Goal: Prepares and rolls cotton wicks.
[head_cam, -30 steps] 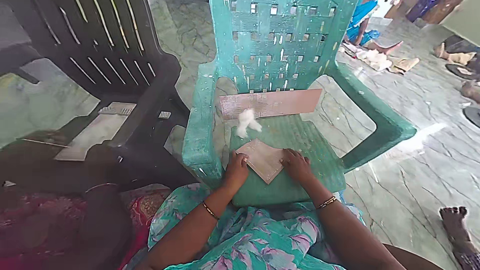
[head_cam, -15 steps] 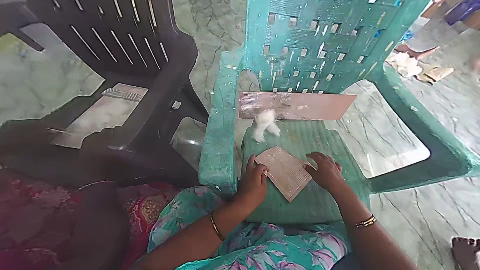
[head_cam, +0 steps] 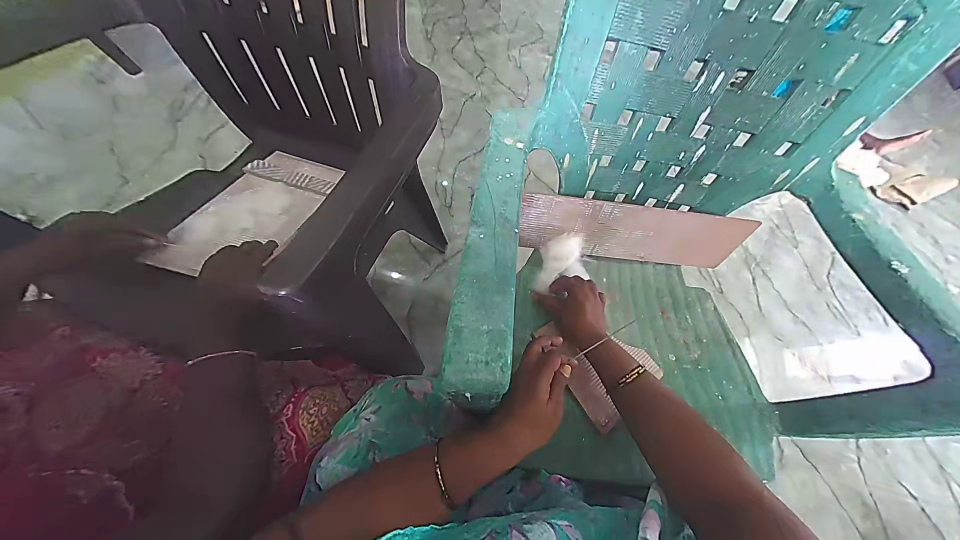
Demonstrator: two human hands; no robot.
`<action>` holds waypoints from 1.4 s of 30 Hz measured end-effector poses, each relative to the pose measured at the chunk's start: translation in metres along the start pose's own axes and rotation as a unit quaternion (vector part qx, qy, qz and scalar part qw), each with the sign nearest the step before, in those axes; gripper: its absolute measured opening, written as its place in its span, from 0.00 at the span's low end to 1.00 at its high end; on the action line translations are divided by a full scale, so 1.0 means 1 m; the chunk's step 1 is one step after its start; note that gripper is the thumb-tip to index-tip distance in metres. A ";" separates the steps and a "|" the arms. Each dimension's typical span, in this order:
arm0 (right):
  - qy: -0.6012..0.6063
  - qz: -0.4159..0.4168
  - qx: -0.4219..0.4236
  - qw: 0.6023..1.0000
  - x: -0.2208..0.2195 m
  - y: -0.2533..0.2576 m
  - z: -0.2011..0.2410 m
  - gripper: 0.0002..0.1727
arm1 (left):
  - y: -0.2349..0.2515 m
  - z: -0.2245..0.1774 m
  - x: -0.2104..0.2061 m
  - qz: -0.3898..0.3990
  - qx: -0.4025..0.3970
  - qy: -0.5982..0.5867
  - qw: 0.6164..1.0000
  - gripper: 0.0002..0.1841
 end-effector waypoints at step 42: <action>-0.083 0.126 0.060 0.987 0.048 -0.002 -0.098 0.23 | 0.009 0.012 -0.006 0.076 0.077 -0.033 0.994 0.16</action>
Point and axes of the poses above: each hand's wrist, its own y-axis towards the middle knuckle, its own x-axis out of the back of the hand, z = x × y, the point moved 4 cm from there along y, towards the middle knuckle, and after that the axes turned 12 degrees about -z, right-handed, at the moved point
